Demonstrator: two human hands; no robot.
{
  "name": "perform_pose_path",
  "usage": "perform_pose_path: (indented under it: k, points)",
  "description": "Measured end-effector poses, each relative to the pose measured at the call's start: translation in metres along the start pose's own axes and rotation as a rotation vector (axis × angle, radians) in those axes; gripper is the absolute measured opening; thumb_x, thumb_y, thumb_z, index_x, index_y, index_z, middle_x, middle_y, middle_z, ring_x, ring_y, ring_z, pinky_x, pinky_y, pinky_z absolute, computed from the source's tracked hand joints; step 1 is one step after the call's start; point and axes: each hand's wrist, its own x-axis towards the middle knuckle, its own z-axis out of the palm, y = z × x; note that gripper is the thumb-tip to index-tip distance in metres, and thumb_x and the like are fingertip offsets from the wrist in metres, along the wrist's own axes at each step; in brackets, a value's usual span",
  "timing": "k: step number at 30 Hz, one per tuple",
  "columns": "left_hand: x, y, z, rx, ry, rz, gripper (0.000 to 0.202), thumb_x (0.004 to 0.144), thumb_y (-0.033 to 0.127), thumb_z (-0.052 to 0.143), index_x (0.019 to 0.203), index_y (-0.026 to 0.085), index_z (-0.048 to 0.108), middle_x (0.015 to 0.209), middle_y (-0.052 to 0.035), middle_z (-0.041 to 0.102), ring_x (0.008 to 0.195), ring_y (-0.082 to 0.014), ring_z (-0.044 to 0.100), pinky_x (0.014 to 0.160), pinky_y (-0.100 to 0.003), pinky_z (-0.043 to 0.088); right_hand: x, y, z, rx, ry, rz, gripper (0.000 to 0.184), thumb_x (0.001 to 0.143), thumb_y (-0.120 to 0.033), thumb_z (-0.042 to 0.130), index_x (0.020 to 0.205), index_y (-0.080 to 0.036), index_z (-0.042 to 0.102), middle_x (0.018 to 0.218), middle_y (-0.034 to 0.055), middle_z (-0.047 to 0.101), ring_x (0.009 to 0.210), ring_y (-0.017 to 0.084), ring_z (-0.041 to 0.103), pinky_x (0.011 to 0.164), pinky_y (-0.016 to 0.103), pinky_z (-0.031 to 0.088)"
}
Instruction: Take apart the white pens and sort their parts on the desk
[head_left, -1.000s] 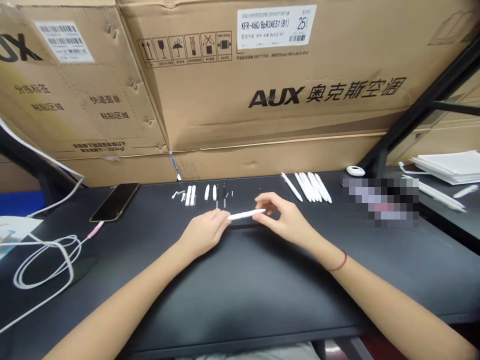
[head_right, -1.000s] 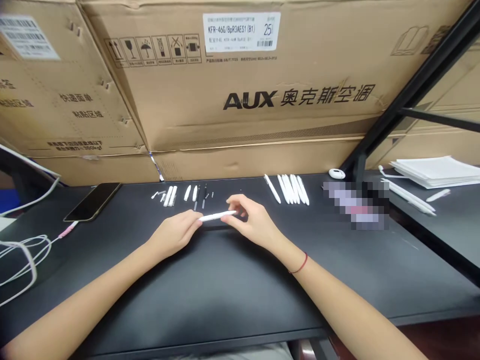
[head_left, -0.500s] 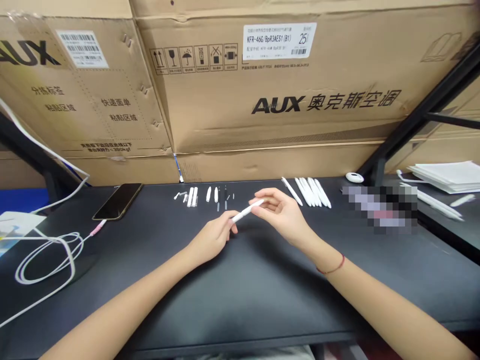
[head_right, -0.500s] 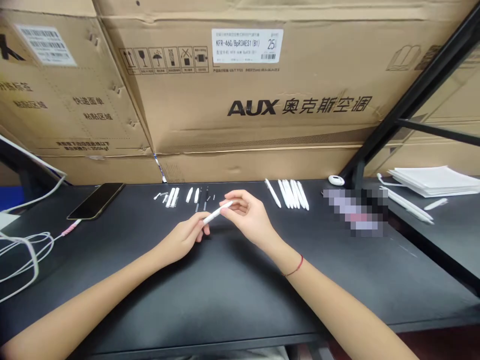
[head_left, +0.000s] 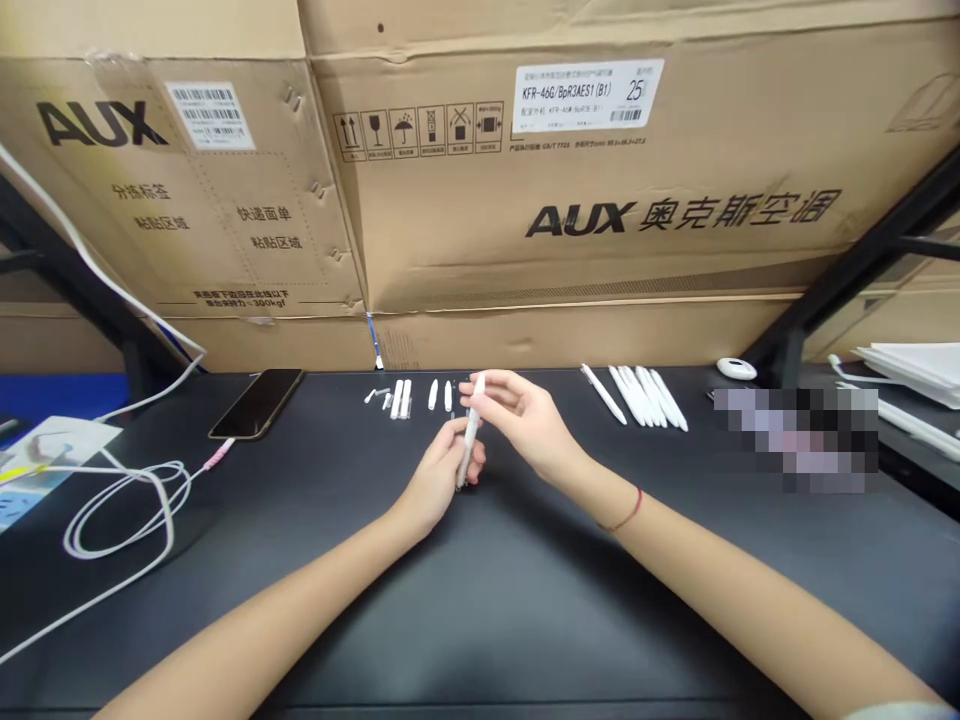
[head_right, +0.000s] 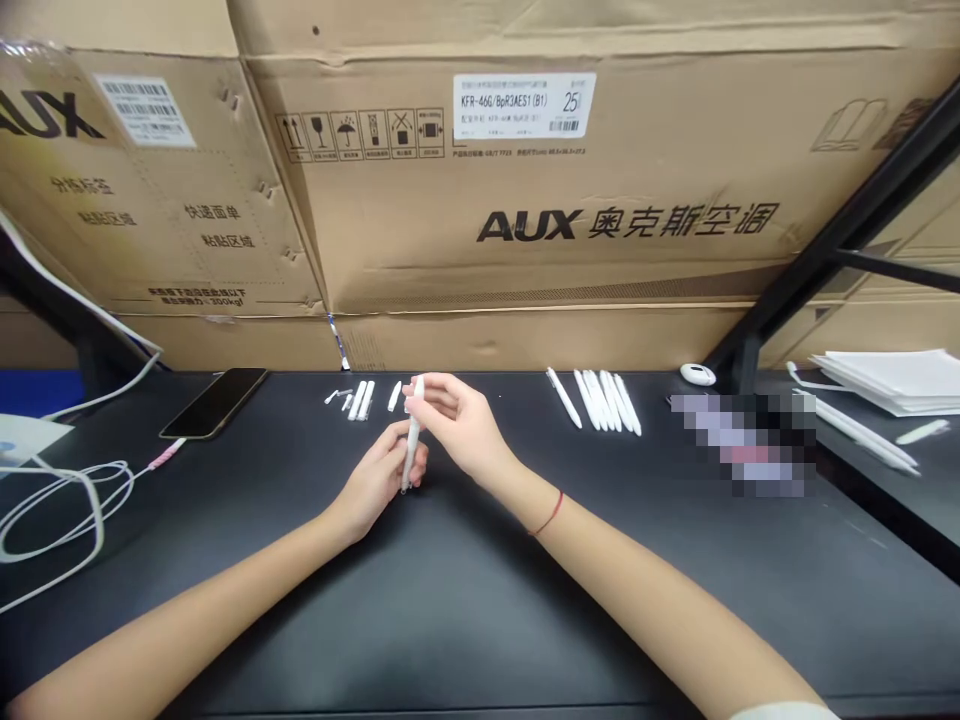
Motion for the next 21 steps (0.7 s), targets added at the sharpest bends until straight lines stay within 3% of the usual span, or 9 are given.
perform_pose_path:
  k: [4,8,12,17,21]
  points:
    - [0.0,0.001,0.002,-0.012,0.024,-0.022,0.035,0.088,0.051,0.044,0.104,0.02,0.05,0.067,0.0042,0.047,0.05,-0.0078,0.04,0.052,-0.022,0.035,0.002,0.004,0.002,-0.086,0.025,-0.014,0.037,0.066,-0.038,0.076,0.095,-0.018,0.065,0.082,0.0028,0.07,0.079,0.018,0.067,0.084,0.038,0.055]
    - [-0.001,0.006,0.004,-0.008,0.023,-0.033,0.039,0.086,0.056,0.048,0.104,0.022,0.048,0.063,0.0072,0.041,0.044,-0.0049,0.033,0.048,-0.02,0.032,0.004,0.0,0.001,-0.079,-0.009,-0.065,0.042,0.073,-0.038,0.07,0.109,-0.02,0.057,0.089,0.0037,0.07,0.07,0.016,0.067,0.075,0.037,0.057]
    - [0.0,0.006,0.003,-0.019,0.004,-0.018,0.037,0.084,0.055,0.052,0.099,0.022,0.047,0.062,0.0081,0.04,0.044,-0.0042,0.035,0.048,-0.019,0.033,0.003,-0.009,0.002,-0.107,-0.019,-0.143,0.043,0.077,-0.037,0.066,0.114,-0.025,0.049,0.094,0.0036,0.07,0.082,0.019,0.07,0.076,0.036,0.058]
    - [0.0,0.004,0.002,0.003,-0.002,-0.015,0.037,0.083,0.055,0.053,0.097,0.021,0.047,0.064,0.0073,0.042,0.045,-0.0056,0.04,0.049,-0.021,0.035,0.002,-0.015,0.0,-0.151,0.009,-0.217,0.038,0.079,-0.041,0.065,0.111,-0.026,0.05,0.097,0.0042,0.069,0.094,0.022,0.069,0.09,0.042,0.053]
    - [-0.001,0.004,0.002,0.027,-0.005,-0.006,0.037,0.083,0.056,0.052,0.095,0.021,0.048,0.065,0.0066,0.044,0.047,-0.0063,0.041,0.051,-0.022,0.037,0.003,-0.019,-0.003,-0.154,0.045,-0.247,0.038,0.079,-0.042,0.065,0.111,-0.027,0.051,0.099,0.0037,0.069,0.096,0.022,0.068,0.092,0.043,0.052]
